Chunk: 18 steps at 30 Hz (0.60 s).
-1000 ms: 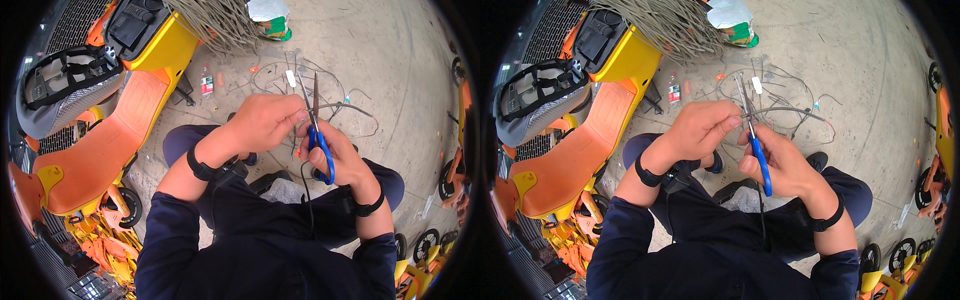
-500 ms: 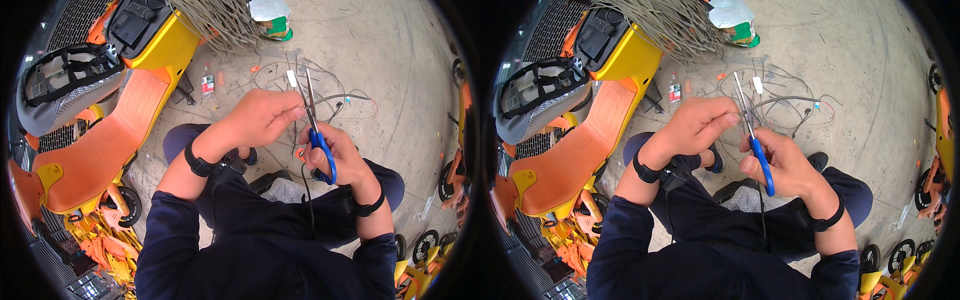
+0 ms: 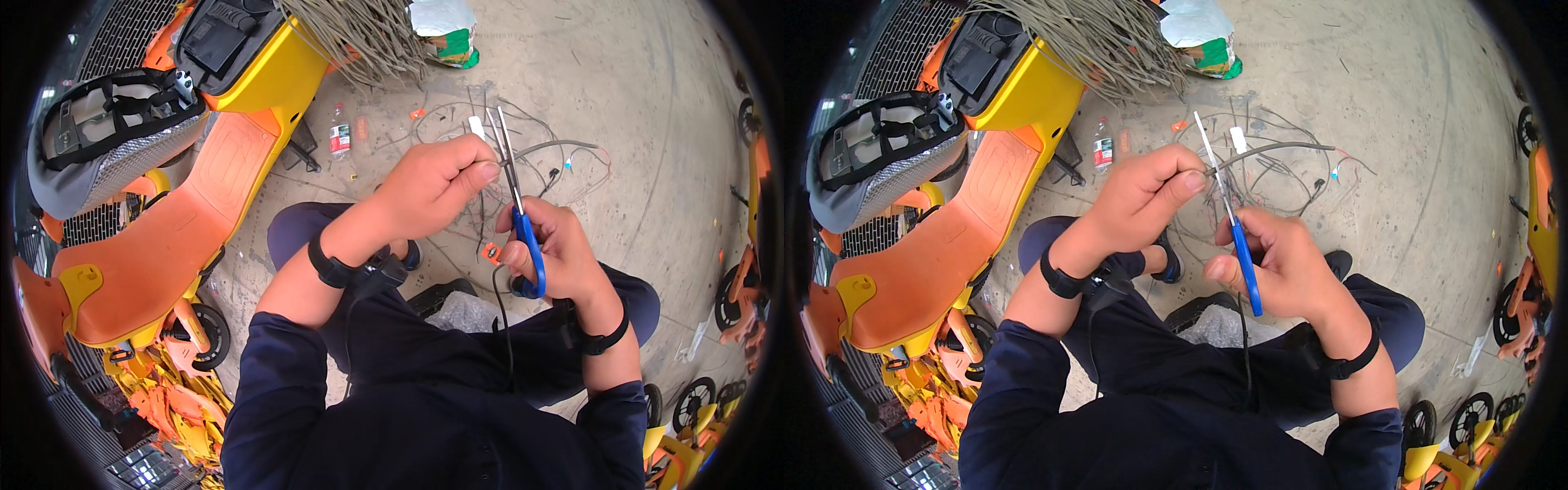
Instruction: The person strips the insulation from the ends of several wires using scissors, twists the exposed copper strands together, and checks the connections.
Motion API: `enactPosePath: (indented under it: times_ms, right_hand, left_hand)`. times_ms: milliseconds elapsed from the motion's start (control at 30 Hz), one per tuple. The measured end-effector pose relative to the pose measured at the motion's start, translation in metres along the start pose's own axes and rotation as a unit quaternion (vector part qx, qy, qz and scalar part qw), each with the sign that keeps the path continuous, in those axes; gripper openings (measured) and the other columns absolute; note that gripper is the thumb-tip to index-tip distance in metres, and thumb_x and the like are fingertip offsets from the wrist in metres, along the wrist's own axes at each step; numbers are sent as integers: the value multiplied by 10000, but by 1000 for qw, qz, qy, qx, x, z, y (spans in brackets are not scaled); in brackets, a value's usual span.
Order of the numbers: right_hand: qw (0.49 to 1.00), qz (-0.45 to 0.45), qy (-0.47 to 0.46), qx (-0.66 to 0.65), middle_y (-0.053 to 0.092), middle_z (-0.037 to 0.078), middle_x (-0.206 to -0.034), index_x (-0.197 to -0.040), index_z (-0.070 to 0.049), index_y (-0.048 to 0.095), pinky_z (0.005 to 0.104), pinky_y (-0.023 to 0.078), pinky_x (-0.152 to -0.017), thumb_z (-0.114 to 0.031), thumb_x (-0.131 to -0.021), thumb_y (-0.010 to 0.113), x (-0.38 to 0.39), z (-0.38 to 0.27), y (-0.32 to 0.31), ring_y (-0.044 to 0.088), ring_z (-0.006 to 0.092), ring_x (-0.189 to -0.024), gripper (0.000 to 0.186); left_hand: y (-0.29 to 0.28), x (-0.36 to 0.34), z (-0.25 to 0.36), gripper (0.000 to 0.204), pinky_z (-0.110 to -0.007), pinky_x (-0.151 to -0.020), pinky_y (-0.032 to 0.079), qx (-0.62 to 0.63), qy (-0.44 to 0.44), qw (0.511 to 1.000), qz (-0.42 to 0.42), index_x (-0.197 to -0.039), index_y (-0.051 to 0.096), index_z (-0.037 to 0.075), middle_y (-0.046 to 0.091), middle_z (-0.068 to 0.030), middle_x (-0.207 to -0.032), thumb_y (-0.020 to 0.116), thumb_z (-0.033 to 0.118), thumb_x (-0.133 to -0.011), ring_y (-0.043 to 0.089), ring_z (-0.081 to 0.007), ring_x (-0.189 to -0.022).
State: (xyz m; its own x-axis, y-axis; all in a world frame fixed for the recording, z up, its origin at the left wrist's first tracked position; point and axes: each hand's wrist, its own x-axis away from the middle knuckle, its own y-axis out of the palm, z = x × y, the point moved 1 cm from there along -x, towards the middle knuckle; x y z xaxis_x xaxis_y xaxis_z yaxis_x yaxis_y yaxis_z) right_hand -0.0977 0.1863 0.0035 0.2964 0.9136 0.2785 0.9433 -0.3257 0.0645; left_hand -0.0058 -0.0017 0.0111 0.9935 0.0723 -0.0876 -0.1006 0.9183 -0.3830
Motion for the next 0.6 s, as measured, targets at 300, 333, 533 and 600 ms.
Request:
enactPosePath:
  times_ms: [300,333,533,600]
  right_hand:
    - [1000,-2,-19,-20,474,-43,-619,-981,-6,559,218,348,-516,-414,-808,728,-1,5,-1,410,43,-572,474]
    - [999,-11,-23,-22,482,-38,-642,-1002,-11,550,218,353,-525,-429,-813,718,-1,7,-1,421,47,-587,488]
    - [998,-20,-44,-32,488,-25,-703,-1037,-22,522,221,365,-542,-489,-824,678,-2,8,3,433,56,-618,537]
    - [998,-13,-51,-44,487,-23,-706,-1037,-23,517,222,367,-544,-499,-825,673,-1,9,4,430,56,-617,544]
  left_hand:
    - [9,-1,-1,91,-292,-613,448,-122,96,982,104,-908,582,10,594,-89,-796,562,99,-913,569,-224,-666]
    - [9,-1,1,97,-295,-611,448,-111,87,986,89,-907,582,13,594,-89,-791,560,107,-915,574,-227,-669]
    - [9,-1,-1,107,-306,-594,448,-98,74,992,36,-903,581,28,586,-90,-765,549,129,-924,584,-242,-658]
    - [9,-2,-2,108,-307,-589,446,-93,72,993,26,-903,581,32,584,-90,-758,548,132,-925,583,-244,-651]
